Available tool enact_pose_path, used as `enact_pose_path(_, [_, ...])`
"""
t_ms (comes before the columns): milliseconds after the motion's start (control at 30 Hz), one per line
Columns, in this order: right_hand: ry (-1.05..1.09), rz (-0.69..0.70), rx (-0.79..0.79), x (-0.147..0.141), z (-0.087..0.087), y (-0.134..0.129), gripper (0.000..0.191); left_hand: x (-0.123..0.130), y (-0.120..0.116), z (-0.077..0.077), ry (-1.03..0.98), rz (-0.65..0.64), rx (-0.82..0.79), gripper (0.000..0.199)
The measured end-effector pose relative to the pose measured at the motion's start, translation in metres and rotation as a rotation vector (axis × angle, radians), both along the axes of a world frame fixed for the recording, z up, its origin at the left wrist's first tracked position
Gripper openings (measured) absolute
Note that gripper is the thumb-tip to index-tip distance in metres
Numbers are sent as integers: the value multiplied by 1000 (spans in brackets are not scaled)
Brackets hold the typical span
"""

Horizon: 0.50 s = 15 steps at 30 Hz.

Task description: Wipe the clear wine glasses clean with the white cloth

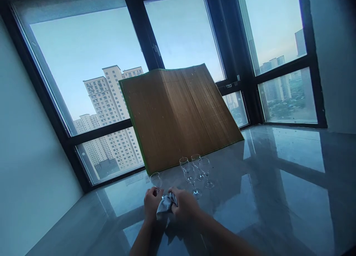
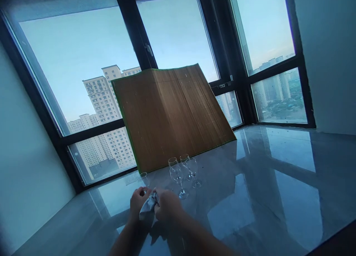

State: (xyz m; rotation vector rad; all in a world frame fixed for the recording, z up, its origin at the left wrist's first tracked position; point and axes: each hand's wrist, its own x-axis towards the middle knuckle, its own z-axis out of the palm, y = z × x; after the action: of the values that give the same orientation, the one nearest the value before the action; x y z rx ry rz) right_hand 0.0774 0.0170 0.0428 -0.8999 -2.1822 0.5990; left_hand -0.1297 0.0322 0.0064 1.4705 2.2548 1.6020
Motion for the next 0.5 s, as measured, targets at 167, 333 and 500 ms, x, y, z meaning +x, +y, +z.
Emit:
enact_pose_path(167, [-57,-18,46,1,-5,1,46,-10,-1,0,87,73,-83,19])
enact_pose_path(333, [-230,-26,82,3,-10,4,38,-12,-3,2,69,31,-102,13])
enact_pose_path(500, [-340,-20,115,8,-4,1,30,-15,-3,1,-16,30,-38,14])
